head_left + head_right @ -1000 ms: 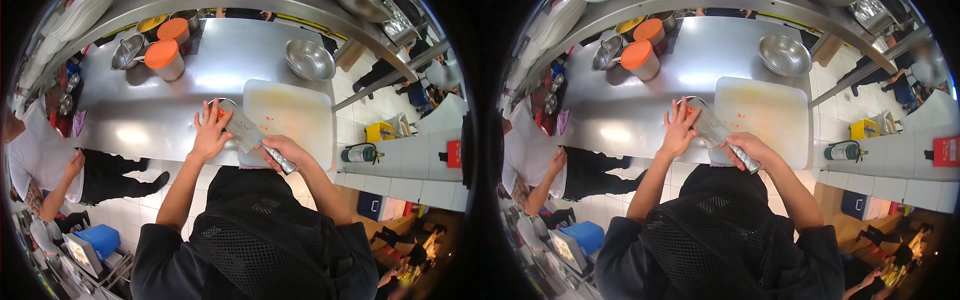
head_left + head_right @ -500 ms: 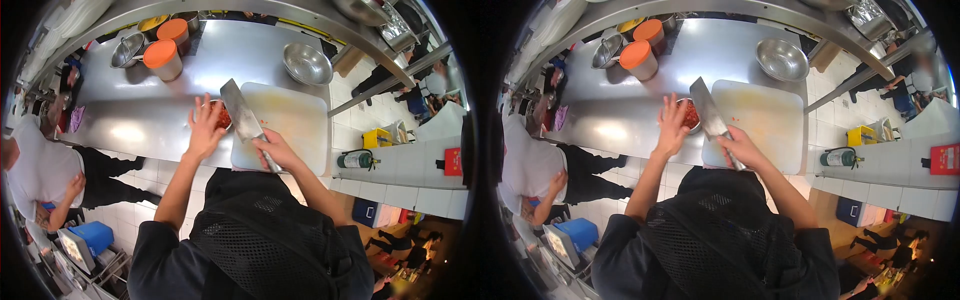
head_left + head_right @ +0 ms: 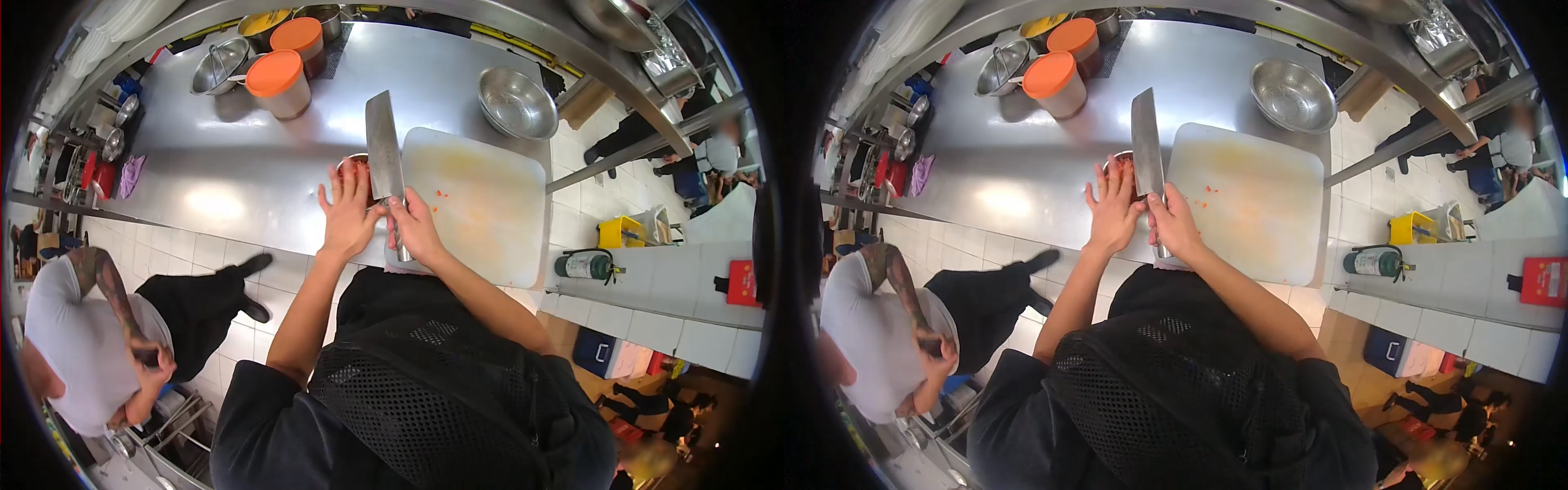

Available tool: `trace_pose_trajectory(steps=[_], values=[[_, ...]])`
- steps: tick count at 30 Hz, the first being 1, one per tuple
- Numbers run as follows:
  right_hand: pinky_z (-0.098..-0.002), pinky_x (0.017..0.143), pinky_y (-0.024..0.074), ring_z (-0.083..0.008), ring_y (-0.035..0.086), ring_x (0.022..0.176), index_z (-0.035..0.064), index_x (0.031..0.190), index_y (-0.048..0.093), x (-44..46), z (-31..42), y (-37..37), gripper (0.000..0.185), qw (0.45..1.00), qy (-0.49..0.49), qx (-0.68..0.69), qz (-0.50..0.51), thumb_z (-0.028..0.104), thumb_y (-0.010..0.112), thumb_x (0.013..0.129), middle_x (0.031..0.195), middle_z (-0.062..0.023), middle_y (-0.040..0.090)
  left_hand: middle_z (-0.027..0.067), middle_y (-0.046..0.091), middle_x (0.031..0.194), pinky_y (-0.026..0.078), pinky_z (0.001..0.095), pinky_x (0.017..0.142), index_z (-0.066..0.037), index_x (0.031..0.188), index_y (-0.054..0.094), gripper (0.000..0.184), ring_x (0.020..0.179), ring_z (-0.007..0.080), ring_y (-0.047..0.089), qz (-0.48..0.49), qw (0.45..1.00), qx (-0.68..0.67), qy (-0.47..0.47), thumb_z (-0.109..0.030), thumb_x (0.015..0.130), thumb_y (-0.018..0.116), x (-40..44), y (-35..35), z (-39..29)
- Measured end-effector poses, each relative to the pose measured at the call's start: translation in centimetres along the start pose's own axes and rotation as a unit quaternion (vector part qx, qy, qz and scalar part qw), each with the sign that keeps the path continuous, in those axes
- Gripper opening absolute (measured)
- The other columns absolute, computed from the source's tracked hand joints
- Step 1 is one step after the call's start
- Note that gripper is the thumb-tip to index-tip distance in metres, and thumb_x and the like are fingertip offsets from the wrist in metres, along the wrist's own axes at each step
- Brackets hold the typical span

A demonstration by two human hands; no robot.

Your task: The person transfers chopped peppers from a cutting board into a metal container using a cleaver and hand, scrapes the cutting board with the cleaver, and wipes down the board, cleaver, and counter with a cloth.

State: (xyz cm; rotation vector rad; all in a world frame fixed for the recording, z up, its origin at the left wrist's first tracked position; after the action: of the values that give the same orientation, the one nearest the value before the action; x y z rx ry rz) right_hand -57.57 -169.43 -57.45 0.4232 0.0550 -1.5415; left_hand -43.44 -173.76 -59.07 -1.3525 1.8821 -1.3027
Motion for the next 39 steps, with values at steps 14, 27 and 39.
trace_pose_trajectory(steps=[14,27,39], values=[[-0.0278,0.043,0.0435,-0.0128,0.052,0.045,0.0047,0.106,0.051,-2.6,0.5,-1.6,0.017,0.997,0.041,-0.051,0.044,0.022,0.052,0.106,0.072,-0.0037,0.054,0.0238,0.006,0.170,0.003,0.0676,0.118,-0.007,0.163,0.020,0.088,0.155,0.0493,0.000,-0.045,0.993,-0.045,0.103,-0.064,0.099,0.042,2.8,-1.9,-3.0],[-0.0437,0.068,0.0541,-0.0363,0.065,0.076,0.0120,0.130,0.061,-10.7,1.1,-21.3,0.034,0.715,-0.113,-0.670,-0.165,0.017,0.061,0.096,0.094,-0.0125,0.067,0.0237,0.053,0.135,0.045,0.0412,0.105,0.003,0.146,0.047,0.054,0.122,0.0392,0.054,-0.172,0.969,-0.164,0.064,-0.007,0.095,0.063,0.4,-1.5,-5.5],[-0.0367,0.060,0.0510,-0.0190,0.063,0.064,0.0105,0.122,0.061,-18.7,-3.1,-21.6,0.023,0.895,-0.007,-0.420,-0.150,0.025,0.055,0.104,0.071,-0.0083,0.058,0.0250,0.052,0.128,0.041,0.0475,0.107,0.009,0.130,0.054,0.051,0.121,0.0438,0.049,-0.014,0.989,-0.105,0.101,0.012,0.079,0.053,1.1,7.6,-6.6]])
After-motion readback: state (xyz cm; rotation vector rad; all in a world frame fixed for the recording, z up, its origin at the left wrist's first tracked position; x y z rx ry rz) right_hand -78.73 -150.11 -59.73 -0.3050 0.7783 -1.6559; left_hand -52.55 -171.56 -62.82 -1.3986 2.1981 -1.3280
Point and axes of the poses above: each hand's wrist, its own x-axis towards the middle knuckle, its own y-axis out of the palm, z = x × y, the point moved 5 cm from there along x, towards the middle knuckle
